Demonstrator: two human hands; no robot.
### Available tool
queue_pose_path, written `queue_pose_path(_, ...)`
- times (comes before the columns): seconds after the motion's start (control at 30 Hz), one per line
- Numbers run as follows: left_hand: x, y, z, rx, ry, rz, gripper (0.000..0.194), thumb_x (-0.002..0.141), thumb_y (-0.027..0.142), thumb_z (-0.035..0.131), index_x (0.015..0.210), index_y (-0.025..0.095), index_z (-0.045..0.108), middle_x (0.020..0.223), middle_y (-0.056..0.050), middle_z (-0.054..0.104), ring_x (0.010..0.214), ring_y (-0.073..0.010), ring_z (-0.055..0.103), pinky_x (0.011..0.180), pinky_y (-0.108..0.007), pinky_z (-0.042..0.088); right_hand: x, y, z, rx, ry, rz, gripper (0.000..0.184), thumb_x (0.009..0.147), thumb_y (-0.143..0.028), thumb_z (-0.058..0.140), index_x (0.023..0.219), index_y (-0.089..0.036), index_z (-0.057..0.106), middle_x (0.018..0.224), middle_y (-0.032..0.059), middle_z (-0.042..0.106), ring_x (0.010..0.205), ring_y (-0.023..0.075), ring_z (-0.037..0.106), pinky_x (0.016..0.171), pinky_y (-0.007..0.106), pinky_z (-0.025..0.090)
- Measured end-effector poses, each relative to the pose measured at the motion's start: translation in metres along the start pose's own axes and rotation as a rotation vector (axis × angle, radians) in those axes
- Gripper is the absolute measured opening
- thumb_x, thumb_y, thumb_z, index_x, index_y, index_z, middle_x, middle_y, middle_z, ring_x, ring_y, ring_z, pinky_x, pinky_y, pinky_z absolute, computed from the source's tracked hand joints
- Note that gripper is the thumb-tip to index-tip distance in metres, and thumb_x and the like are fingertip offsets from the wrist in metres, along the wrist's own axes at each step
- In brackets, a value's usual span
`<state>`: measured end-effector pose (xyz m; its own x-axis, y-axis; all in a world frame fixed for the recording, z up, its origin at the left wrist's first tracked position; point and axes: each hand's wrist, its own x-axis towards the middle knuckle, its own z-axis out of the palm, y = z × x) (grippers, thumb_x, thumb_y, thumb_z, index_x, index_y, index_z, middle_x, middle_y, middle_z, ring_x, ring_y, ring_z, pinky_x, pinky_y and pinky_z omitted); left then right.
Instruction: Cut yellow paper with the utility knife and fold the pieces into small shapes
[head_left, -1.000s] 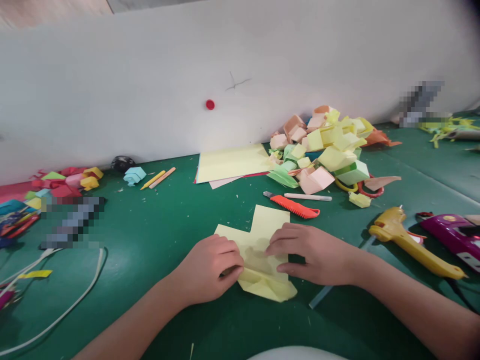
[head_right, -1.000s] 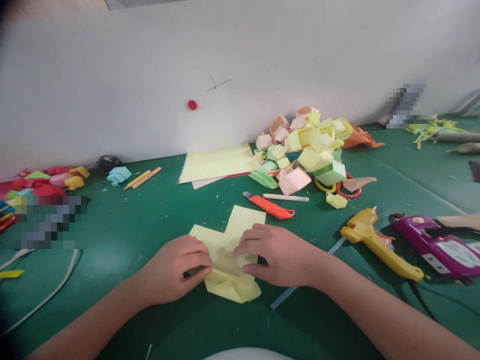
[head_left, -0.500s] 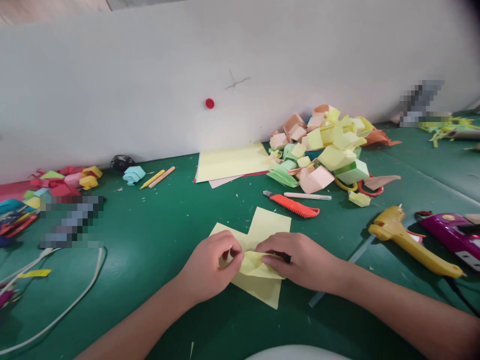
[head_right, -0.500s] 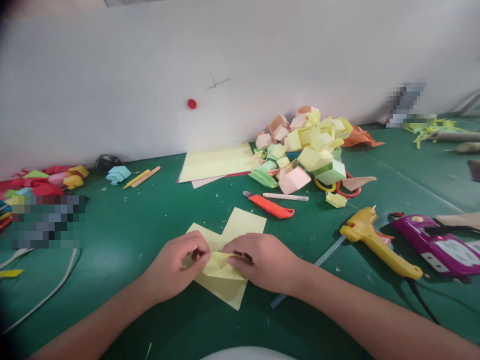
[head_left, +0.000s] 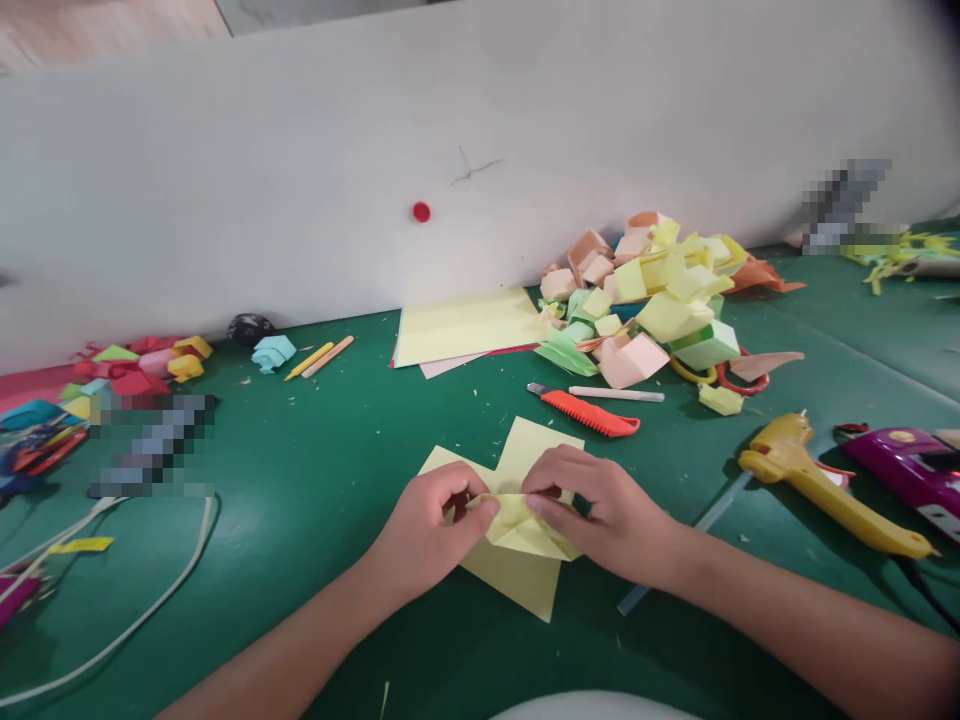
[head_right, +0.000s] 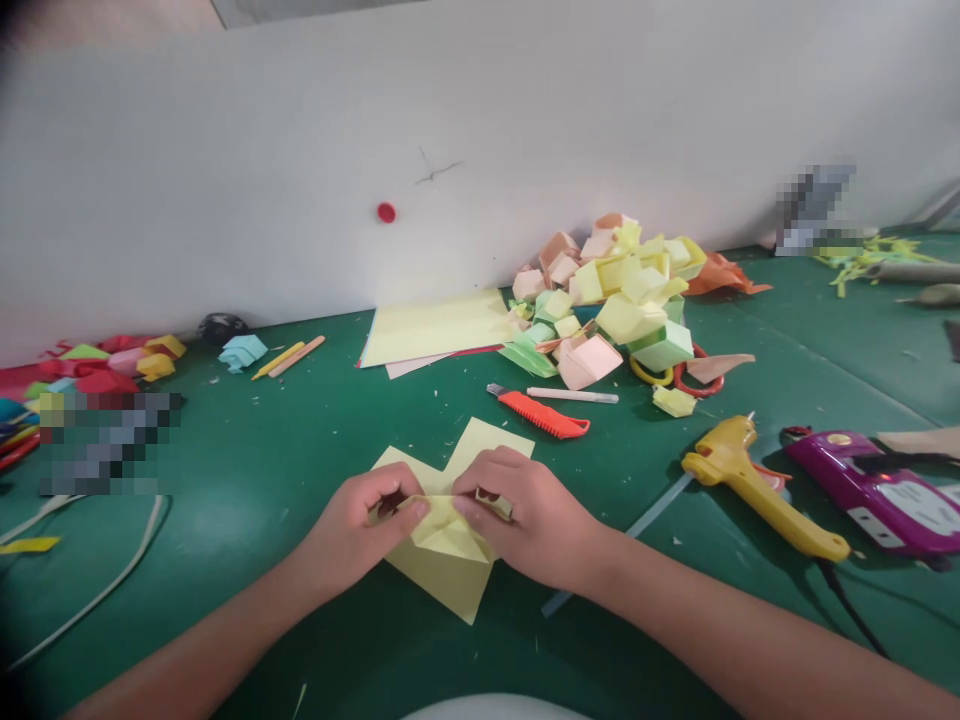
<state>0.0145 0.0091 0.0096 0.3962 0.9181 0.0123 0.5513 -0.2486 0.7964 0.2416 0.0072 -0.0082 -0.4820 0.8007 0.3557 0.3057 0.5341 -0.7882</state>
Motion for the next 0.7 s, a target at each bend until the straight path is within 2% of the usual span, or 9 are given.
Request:
queue_pose_path(0.2,0.010,0.012,-0.004,-0.025,0.041,-0.038,0.025,0.088,0.037,0.054,0.071,0.019,0.055,0.067,0.003,0.052,0.061,-0.0122,0.046,0.054,-0.024,0.035,-0.002,0.002,0.001,0.055,0.087,-0.006,0.009,0.097,-0.023,0.055,0.098,-0.021,0.064,0.089,0.0039,0.066,0.077,0.0157,0.057,0.067,0.028,0.048)
queue_pose_path(0.4,0.026,0.018,-0.003,0.014,0.068,-0.024,0.025,0.090,0.041,0.057,0.079,0.019,0.062,0.065,0.003,0.053,0.060,-0.0127,0.048,0.054,-0.024,0.036,0.002,0.003,-0.002,0.083,0.101,-0.024,0.008,0.096,-0.021,0.056,0.096,-0.021,0.065,0.087,0.0037,0.063,0.077,0.0152,0.056,0.066,0.027,0.048)
queue_pose_path(0.7,0.037,0.028,0.010,-0.055,0.063,-0.016,0.021,0.092,0.036,0.053,0.085,0.020,0.065,0.081,-0.001,0.064,0.074,-0.0164,0.058,0.064,-0.027,0.042,0.003,0.010,-0.005,0.034,0.197,0.097,0.008,0.096,-0.024,0.056,0.096,-0.023,0.064,0.086,0.0016,0.064,0.073,0.0156,0.056,0.066,0.029,0.048)
